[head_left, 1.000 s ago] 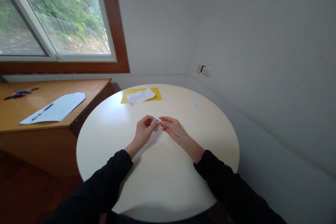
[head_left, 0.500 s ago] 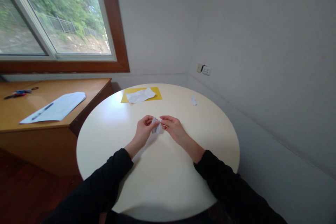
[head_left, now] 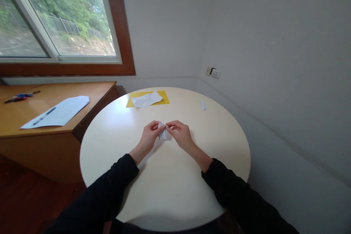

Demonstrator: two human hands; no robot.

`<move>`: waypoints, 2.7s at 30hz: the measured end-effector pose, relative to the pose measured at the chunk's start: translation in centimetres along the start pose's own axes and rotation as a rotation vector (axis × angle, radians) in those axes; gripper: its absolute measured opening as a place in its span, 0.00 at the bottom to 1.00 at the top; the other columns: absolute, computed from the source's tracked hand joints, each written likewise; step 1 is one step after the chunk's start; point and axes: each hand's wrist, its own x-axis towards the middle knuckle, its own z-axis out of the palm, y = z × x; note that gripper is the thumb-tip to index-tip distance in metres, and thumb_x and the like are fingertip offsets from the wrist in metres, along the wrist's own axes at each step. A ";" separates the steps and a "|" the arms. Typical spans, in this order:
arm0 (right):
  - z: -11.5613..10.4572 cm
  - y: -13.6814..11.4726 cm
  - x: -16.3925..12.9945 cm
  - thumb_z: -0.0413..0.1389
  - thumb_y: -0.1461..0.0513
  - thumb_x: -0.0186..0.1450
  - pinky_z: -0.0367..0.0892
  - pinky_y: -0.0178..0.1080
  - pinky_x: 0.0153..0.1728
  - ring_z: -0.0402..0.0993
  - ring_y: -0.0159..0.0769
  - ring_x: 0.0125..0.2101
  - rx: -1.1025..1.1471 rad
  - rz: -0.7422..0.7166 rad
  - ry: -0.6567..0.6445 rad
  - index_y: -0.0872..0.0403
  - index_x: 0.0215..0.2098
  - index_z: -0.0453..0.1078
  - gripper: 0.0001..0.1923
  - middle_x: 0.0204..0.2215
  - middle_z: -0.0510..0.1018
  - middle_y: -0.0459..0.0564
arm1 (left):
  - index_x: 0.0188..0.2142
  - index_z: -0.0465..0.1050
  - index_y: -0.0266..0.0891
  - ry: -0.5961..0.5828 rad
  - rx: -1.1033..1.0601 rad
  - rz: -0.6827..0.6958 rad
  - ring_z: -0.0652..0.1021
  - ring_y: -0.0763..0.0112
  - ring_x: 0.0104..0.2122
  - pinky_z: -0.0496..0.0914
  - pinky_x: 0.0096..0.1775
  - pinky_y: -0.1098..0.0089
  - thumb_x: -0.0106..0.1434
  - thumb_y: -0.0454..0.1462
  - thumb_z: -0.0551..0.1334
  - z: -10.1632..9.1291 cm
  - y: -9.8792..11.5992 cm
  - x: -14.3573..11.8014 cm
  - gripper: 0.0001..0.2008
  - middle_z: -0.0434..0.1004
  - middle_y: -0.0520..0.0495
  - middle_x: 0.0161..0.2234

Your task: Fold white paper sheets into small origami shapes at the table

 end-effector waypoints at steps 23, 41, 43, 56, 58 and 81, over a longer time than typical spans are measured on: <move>0.3 0.0 0.2 0.60 0.60 0.51 0.69 0.38 0.34 0.73 0.34 0.29 0.143 0.164 -0.018 0.55 0.26 0.72 0.07 0.26 0.77 0.49 | 0.25 0.70 0.35 0.027 0.053 0.093 0.69 0.78 0.24 0.62 0.28 0.75 0.44 0.38 0.68 0.1 0.5 -0.2 0.11 0.70 0.52 0.23; 0.2 0.0 0.3 0.60 0.59 0.50 0.67 0.36 0.32 0.71 0.32 0.27 0.186 0.193 -0.023 0.55 0.30 0.71 0.10 0.26 0.76 0.47 | 0.26 0.69 0.35 0.029 -0.007 0.045 0.69 0.78 0.23 0.61 0.27 0.76 0.44 0.37 0.67 0.0 0.7 -0.2 0.11 0.69 0.54 0.22; 0.2 0.0 0.3 0.60 0.60 0.50 0.67 0.36 0.31 0.71 0.31 0.27 0.164 0.189 -0.016 0.55 0.31 0.71 0.10 0.26 0.75 0.47 | 0.25 0.68 0.35 0.046 -0.021 0.036 0.68 0.78 0.23 0.61 0.27 0.76 0.43 0.37 0.68 0.0 0.8 -0.2 0.11 0.68 0.54 0.22; 0.6 0.2 0.2 0.60 0.57 0.50 0.66 0.36 0.32 0.70 0.32 0.27 0.090 0.256 -0.157 0.56 0.27 0.71 0.11 0.26 0.76 0.48 | 0.24 0.68 0.35 0.027 -0.112 0.010 0.69 0.79 0.22 0.62 0.27 0.76 0.42 0.37 0.69 0.3 1.0 -0.3 0.12 0.69 0.54 0.21; 0.7 0.5 0.2 0.60 0.56 0.50 0.65 0.36 0.30 0.70 0.32 0.26 0.092 0.263 -0.156 0.56 0.27 0.71 0.11 0.25 0.76 0.48 | 0.24 0.68 0.35 0.032 -0.104 0.009 0.69 0.78 0.22 0.62 0.27 0.75 0.41 0.37 0.70 0.3 1.1 -0.3 0.13 0.70 0.54 0.21; -1.2 -0.3 0.9 0.54 0.59 0.56 0.59 0.33 0.25 0.61 0.29 0.22 -0.214 0.060 0.060 0.53 0.26 0.63 0.06 0.20 0.65 0.41 | 0.21 0.67 0.34 0.046 0.154 0.056 0.72 0.74 0.23 0.71 0.31 0.67 0.43 0.43 0.67 1.3 2.1 2.1 0.15 0.70 0.52 0.20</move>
